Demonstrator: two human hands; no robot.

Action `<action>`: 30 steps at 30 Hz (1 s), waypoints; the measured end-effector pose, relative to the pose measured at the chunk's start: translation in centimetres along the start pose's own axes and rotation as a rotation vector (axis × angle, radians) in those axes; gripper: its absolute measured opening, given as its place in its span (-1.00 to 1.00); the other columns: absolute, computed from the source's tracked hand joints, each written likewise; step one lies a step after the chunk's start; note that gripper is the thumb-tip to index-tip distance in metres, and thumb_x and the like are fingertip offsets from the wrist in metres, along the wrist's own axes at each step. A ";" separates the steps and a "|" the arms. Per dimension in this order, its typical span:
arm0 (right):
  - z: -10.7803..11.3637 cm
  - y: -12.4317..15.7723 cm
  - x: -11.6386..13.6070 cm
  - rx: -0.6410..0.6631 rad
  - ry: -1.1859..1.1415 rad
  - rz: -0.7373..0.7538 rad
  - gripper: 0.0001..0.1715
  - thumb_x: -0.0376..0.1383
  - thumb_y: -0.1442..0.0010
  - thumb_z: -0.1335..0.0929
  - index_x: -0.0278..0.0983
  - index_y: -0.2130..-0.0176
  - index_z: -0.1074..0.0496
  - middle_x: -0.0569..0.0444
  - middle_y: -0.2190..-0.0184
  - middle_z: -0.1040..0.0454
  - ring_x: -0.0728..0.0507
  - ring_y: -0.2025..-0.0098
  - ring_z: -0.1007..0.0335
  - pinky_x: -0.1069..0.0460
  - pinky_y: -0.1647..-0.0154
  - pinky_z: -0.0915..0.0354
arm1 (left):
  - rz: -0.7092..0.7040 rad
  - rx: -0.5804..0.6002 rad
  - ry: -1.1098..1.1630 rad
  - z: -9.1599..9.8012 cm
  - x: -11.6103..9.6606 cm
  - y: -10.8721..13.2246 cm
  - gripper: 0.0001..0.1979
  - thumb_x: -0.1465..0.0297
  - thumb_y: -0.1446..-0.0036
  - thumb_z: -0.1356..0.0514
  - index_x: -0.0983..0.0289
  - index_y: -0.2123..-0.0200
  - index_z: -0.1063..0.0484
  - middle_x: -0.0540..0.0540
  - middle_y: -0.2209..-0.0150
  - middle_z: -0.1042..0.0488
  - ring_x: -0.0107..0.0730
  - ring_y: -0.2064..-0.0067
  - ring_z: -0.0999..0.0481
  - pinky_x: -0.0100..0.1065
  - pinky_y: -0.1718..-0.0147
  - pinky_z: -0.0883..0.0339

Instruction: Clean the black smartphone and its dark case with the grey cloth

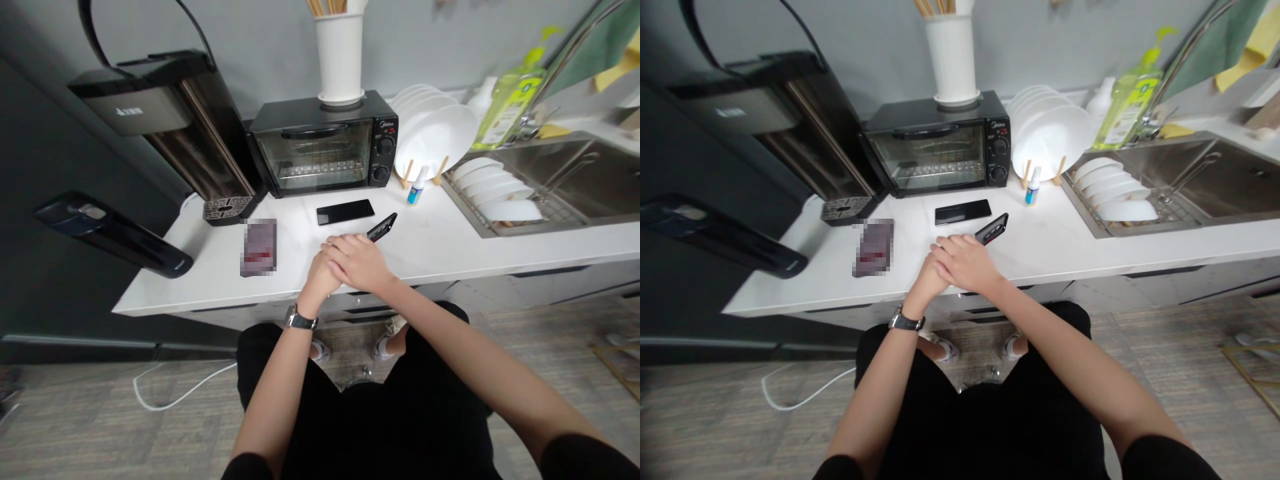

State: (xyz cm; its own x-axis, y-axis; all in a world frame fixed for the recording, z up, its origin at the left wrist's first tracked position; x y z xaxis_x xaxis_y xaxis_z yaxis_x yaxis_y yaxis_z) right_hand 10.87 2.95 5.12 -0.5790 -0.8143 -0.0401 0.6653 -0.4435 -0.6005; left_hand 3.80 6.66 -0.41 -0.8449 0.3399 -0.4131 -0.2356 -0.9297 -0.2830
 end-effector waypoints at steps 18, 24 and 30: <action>-0.1 -1.6 0.5 -0.060 -0.116 -0.217 -0.58 -0.31 -0.47 -0.17 -0.34 0.13 -0.57 -0.08 0.13 -0.63 -0.25 0.05 -0.45 -0.15 -0.02 -0.17 | 0.063 0.051 0.078 -0.3 0.7 -0.3 -0.83 0.58 -0.16 -0.19 0.36 0.22 -0.57 0.29 0.17 -0.64 -0.09 0.11 -0.61 -0.22 0.09 -0.45; 0.8 0.5 -6.0 0.037 -0.020 -0.261 -0.47 -0.25 -0.50 -0.11 -0.33 0.20 -0.59 -0.10 0.27 -0.62 -0.23 0.20 -0.45 -0.13 0.11 -0.14 | -0.013 0.068 0.109 0.6 -0.6 -0.1 -0.79 0.42 -0.35 -0.14 0.31 0.17 -0.60 0.23 0.20 -0.67 -0.11 0.14 -0.65 -0.26 0.09 -0.46; 2.1 3.1 -12.8 0.001 0.087 -0.532 -0.47 -0.30 -0.45 -0.13 -0.37 0.31 -0.58 -0.18 0.34 -0.60 -0.27 0.26 -0.45 -0.13 0.11 -0.17 | -0.147 0.009 0.209 1.6 -2.6 -0.1 -0.65 0.30 -0.46 -0.05 0.20 -0.15 -0.53 0.17 -0.14 -0.60 -0.12 -0.13 -0.60 -0.21 -0.15 -0.40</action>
State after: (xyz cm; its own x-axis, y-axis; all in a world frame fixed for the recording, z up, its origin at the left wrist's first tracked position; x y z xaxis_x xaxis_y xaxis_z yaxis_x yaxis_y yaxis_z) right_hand 21.33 11.23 5.44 -0.8729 -0.4433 0.2039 0.2698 -0.7867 -0.5553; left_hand 5.31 5.63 2.06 -0.6836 0.4927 -0.5384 -0.3541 -0.8690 -0.3456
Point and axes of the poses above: each hand's wrist, its own y-axis away from the middle knuckle, its own z-axis out of the back of the hand, x = y × z, the point moved 8 cm from there along -y, towards the middle knuckle
